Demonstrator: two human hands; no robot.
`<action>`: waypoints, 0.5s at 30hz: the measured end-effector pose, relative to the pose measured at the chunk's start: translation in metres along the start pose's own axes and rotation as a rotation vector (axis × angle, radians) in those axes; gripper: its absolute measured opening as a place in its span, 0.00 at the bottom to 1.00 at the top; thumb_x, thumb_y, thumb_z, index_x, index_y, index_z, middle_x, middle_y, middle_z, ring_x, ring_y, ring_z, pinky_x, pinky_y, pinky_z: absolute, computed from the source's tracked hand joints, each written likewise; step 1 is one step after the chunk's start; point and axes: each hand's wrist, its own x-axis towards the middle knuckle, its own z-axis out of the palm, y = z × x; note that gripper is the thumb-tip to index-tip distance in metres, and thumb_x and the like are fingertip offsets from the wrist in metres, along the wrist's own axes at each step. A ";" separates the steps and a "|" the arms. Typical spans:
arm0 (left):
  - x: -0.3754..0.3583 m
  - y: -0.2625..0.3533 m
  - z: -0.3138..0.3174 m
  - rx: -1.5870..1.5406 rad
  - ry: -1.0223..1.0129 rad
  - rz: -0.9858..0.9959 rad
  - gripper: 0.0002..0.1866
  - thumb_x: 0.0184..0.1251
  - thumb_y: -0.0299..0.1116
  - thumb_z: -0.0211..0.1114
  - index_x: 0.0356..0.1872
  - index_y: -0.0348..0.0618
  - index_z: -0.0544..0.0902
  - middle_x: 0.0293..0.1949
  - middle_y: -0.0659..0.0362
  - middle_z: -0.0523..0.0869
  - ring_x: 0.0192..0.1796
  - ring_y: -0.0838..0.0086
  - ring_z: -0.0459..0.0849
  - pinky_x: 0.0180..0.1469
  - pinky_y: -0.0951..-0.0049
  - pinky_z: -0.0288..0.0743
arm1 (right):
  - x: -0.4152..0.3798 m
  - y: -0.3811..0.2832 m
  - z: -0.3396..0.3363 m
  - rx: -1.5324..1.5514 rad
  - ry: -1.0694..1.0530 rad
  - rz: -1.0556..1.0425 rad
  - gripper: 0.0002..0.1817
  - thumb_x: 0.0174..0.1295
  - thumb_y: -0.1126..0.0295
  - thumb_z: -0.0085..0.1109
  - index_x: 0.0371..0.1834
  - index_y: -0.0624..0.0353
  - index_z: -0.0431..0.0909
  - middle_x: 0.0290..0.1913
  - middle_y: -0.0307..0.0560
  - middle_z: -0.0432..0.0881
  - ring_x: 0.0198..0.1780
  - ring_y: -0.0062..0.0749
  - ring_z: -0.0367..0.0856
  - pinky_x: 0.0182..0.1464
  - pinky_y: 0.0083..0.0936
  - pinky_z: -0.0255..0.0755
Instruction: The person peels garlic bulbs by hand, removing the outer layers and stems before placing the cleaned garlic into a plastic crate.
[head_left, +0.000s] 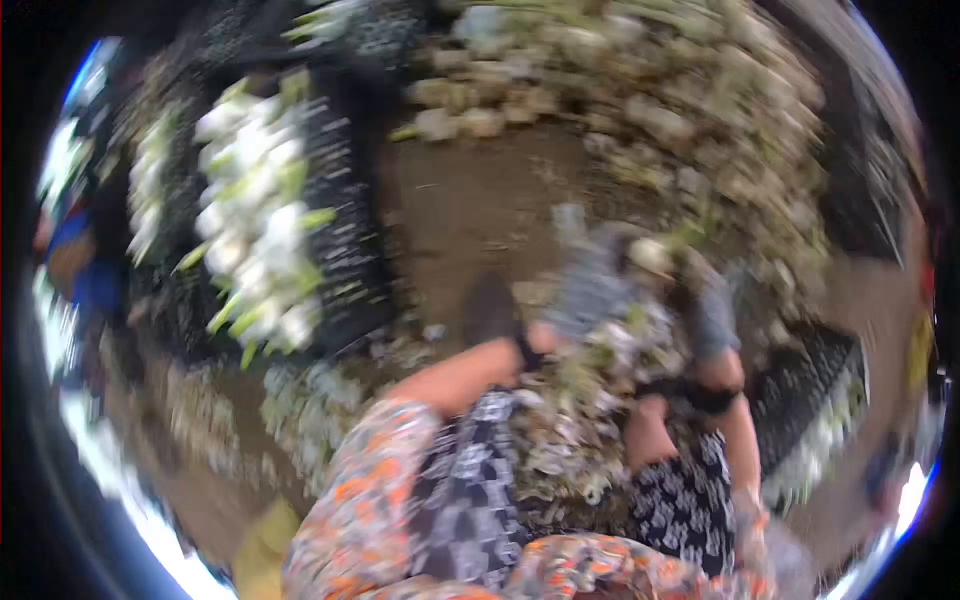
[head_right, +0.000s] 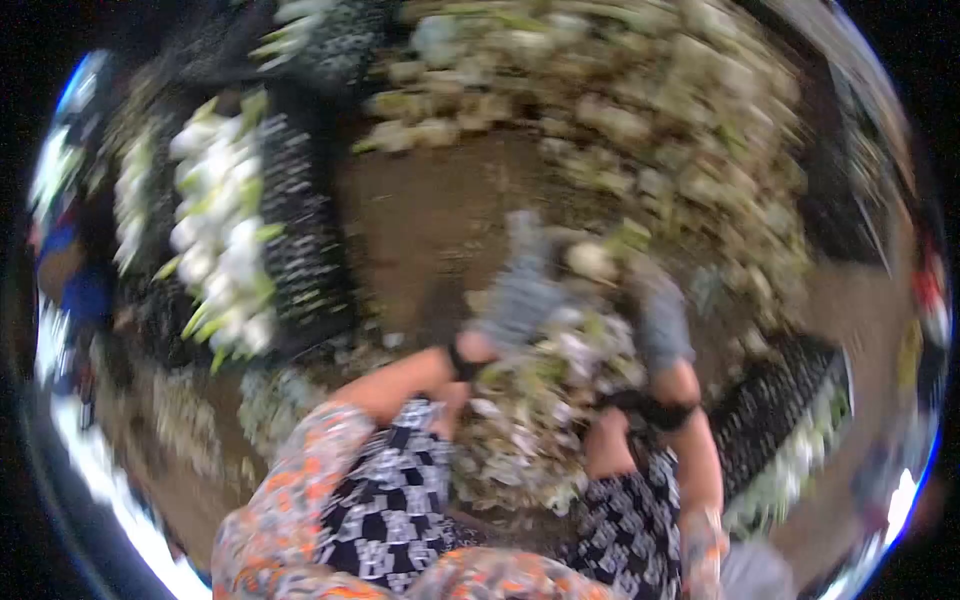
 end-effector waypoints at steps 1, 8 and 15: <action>0.000 0.002 0.000 -0.021 0.006 -0.015 0.26 0.51 0.29 0.69 0.52 0.43 0.70 0.51 0.55 0.75 0.53 0.73 0.74 0.56 0.73 0.69 | -0.001 0.002 0.001 -0.024 -0.064 -0.097 0.19 0.58 0.63 0.52 0.49 0.63 0.73 0.43 0.50 0.78 0.43 0.35 0.77 0.44 0.26 0.72; -0.001 0.003 0.010 -0.107 -0.003 0.208 0.24 0.53 0.23 0.66 0.53 0.43 0.69 0.53 0.56 0.73 0.55 0.71 0.73 0.58 0.70 0.67 | -0.019 -0.031 0.017 -0.043 -0.153 -0.283 0.21 0.60 0.56 0.54 0.45 0.63 0.76 0.34 0.37 0.78 0.34 0.17 0.73 0.38 0.17 0.70; -0.007 0.010 0.020 -0.214 0.013 0.096 0.24 0.51 0.27 0.69 0.50 0.39 0.72 0.50 0.56 0.75 0.51 0.71 0.74 0.55 0.71 0.68 | -0.021 -0.035 0.010 -0.122 -0.180 -0.349 0.14 0.60 0.65 0.56 0.43 0.63 0.77 0.35 0.38 0.80 0.37 0.17 0.74 0.41 0.18 0.70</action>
